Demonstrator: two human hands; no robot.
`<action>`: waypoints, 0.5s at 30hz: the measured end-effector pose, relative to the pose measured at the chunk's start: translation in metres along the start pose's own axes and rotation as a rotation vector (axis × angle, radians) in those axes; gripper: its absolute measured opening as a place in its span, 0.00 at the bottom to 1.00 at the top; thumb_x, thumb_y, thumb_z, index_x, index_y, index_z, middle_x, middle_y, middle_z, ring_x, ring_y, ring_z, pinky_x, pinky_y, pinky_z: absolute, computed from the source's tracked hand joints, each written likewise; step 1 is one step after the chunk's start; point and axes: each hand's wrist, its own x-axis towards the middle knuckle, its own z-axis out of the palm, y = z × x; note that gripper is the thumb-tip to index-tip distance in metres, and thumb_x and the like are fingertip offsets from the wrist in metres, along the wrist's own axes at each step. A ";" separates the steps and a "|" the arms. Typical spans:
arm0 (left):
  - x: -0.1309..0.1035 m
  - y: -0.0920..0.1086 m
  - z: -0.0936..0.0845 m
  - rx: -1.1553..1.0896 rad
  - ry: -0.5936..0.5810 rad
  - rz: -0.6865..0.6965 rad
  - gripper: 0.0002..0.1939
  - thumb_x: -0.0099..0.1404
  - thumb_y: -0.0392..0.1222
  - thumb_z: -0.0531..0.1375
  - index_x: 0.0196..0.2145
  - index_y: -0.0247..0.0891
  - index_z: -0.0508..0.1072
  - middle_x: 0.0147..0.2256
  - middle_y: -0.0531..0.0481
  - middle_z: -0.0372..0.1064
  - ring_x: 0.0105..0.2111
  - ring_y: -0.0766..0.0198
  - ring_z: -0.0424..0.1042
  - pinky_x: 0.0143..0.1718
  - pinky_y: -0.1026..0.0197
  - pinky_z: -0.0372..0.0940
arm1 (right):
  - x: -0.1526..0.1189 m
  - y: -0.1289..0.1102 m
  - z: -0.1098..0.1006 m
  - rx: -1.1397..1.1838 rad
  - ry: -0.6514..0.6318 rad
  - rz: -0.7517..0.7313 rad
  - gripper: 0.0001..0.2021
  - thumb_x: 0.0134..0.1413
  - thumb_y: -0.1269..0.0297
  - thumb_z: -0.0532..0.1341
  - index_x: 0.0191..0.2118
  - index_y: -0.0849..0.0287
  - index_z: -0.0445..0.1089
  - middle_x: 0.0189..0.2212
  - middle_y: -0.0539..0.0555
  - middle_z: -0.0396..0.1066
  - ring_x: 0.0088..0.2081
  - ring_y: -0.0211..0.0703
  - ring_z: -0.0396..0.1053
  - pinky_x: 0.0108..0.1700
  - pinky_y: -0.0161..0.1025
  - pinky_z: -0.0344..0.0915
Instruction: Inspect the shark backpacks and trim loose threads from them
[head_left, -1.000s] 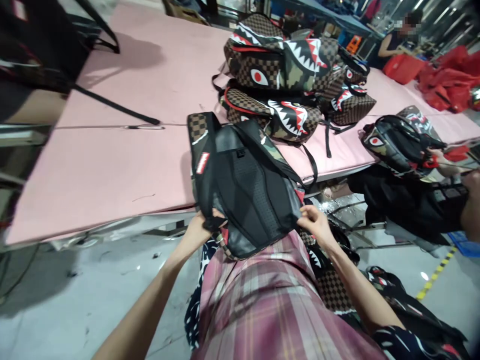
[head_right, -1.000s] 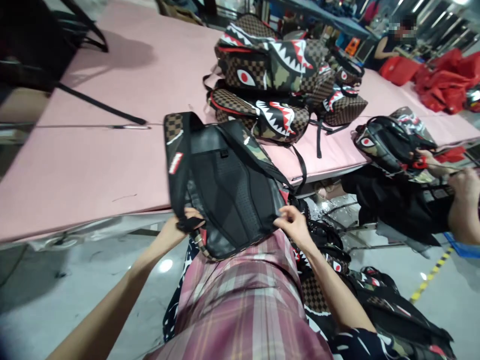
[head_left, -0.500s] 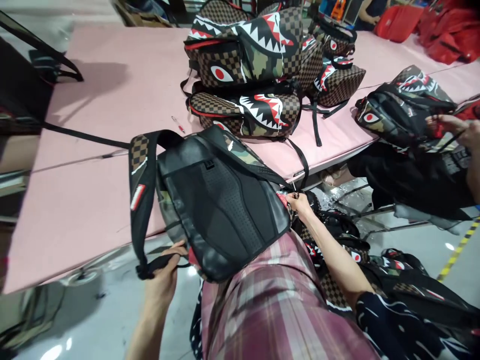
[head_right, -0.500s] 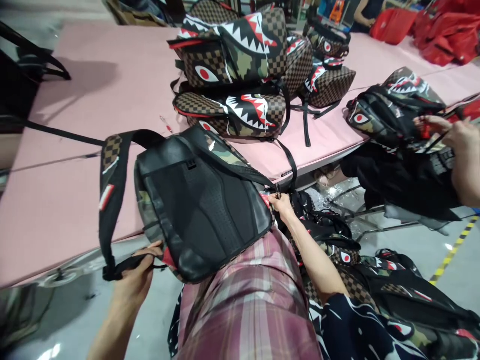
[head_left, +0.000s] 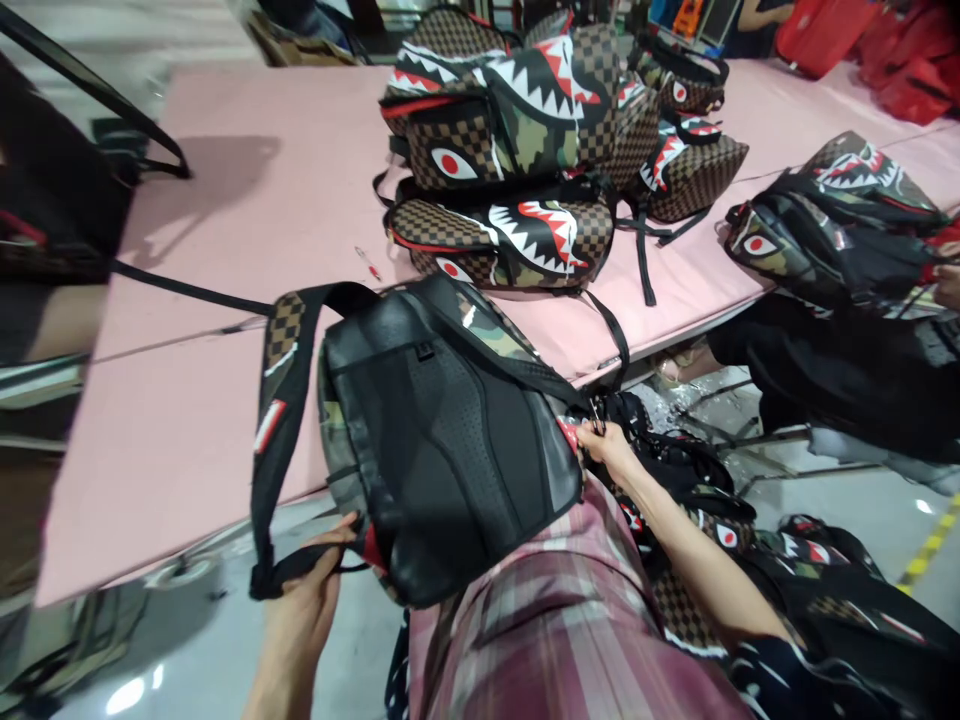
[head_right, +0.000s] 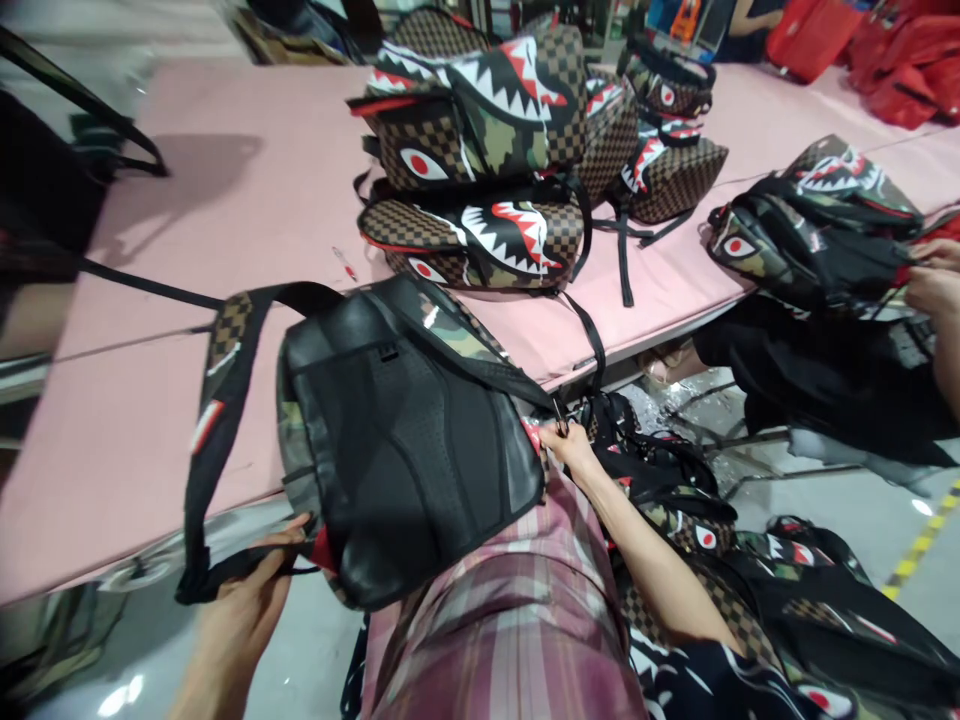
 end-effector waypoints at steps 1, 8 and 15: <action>0.002 0.001 -0.014 0.020 0.005 -0.058 0.11 0.50 0.47 0.60 0.32 0.43 0.69 0.39 0.48 0.72 0.53 0.48 0.64 0.57 0.43 0.56 | -0.006 -0.003 -0.002 -0.075 0.010 -0.035 0.18 0.40 0.53 0.65 0.19 0.62 0.61 0.15 0.47 0.59 0.18 0.31 0.52 0.22 0.32 0.50; 0.027 0.041 -0.091 0.324 0.158 -0.180 0.28 0.44 0.61 0.60 0.44 0.55 0.67 0.50 0.56 0.68 0.56 0.44 0.60 0.58 0.40 0.54 | 0.017 -0.059 0.015 -0.821 0.183 -0.562 0.22 0.51 0.52 0.60 0.49 0.59 0.67 0.47 0.57 0.69 0.46 0.47 0.68 0.48 0.41 0.63; 0.076 0.089 0.016 0.533 0.159 0.352 0.36 0.52 0.56 0.57 0.54 0.34 0.59 0.56 0.34 0.59 0.57 0.43 0.56 0.58 0.43 0.51 | 0.079 -0.101 0.065 -1.035 -0.012 -0.597 0.28 0.52 0.61 0.60 0.59 0.54 0.58 0.54 0.56 0.63 0.49 0.49 0.67 0.48 0.45 0.65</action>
